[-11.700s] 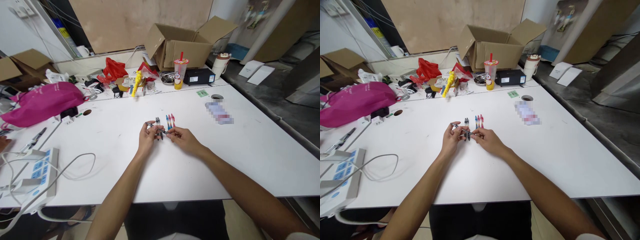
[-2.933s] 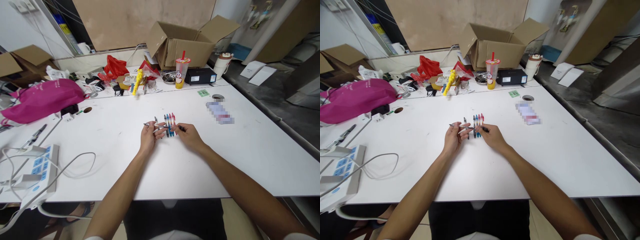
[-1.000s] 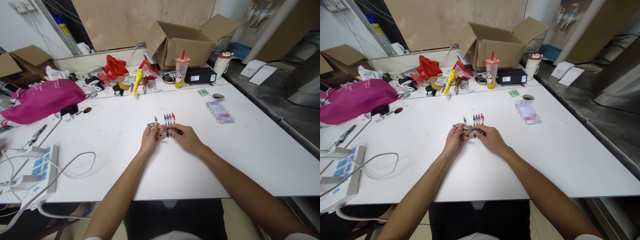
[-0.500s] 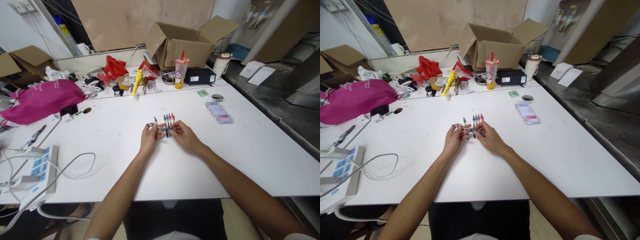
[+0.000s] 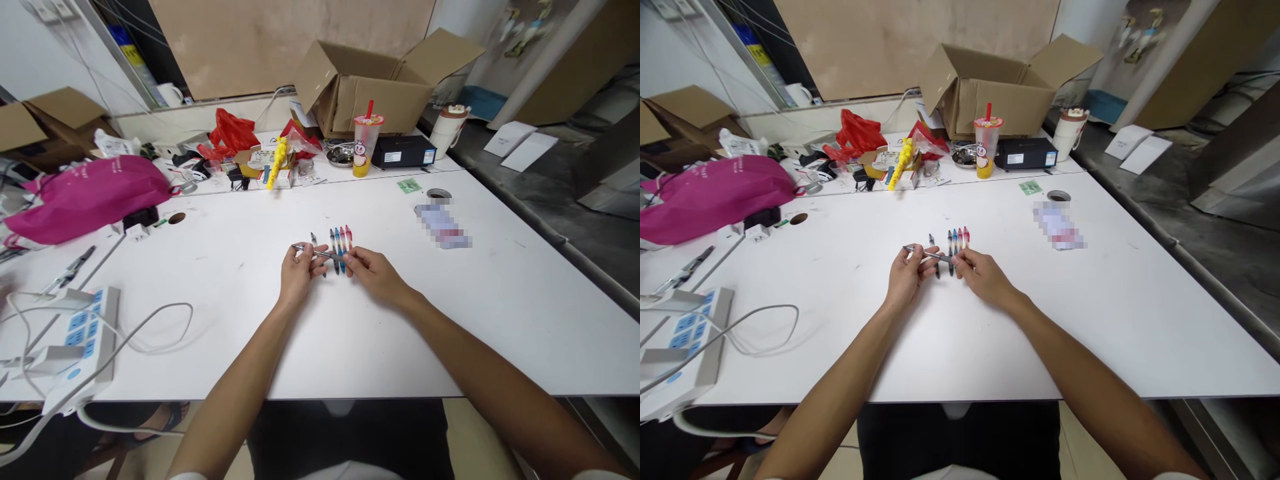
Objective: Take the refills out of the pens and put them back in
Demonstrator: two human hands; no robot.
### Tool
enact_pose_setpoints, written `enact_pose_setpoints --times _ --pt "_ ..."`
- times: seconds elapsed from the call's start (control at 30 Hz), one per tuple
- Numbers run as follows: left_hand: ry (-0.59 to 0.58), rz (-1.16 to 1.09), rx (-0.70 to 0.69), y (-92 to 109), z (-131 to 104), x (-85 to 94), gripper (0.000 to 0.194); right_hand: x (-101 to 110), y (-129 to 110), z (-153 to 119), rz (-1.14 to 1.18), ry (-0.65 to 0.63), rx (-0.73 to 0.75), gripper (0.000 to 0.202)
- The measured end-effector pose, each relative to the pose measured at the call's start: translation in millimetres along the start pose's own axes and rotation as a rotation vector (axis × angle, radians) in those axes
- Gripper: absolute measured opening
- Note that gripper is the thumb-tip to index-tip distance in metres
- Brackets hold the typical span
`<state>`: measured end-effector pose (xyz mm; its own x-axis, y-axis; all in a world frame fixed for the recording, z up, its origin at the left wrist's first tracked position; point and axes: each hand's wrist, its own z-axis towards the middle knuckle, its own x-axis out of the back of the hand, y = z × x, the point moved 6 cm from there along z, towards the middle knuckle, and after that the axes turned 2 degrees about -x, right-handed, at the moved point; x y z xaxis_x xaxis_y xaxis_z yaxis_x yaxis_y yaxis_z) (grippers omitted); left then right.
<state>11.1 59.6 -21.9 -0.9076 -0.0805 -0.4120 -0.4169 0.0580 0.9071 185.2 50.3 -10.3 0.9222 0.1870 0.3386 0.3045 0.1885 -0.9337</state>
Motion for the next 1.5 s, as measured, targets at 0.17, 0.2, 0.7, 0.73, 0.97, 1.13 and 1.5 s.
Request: enact_pose_setpoints --times 0.17,0.2,0.7,0.73,0.97,1.13,1.5 --pt "-0.005 0.021 -0.003 0.0 0.3 0.6 0.038 -0.6 -0.5 -1.1 -0.025 -0.017 -0.020 0.029" --pt "-0.009 0.028 -0.003 0.1 0.2 0.4 0.039 -0.7 -0.3 -1.3 -0.029 -0.020 -0.027 0.031" --pt "-0.055 0.088 -0.041 1.7 -0.7 -1.0 0.042 -7.0 2.4 -1.9 0.068 -0.103 -0.112 0.040" --pt "-0.052 0.093 -0.044 2.0 -0.8 -0.6 0.042 -6.5 1.7 -1.6 0.089 -0.087 -0.104 0.036" --pt "-0.081 0.135 -0.093 7.5 -4.1 -3.4 0.043 -6.8 0.3 -2.1 0.135 -0.135 -0.114 0.030" --pt "0.012 0.161 -0.191 13.5 -7.4 -1.4 0.055 -9.4 -1.9 -2.5 0.189 -0.127 -0.112 0.034" --pt "0.024 0.195 -0.279 26.4 -4.7 6.1 0.048 5.4 -9.8 -0.7 0.120 -0.015 0.027 0.032"
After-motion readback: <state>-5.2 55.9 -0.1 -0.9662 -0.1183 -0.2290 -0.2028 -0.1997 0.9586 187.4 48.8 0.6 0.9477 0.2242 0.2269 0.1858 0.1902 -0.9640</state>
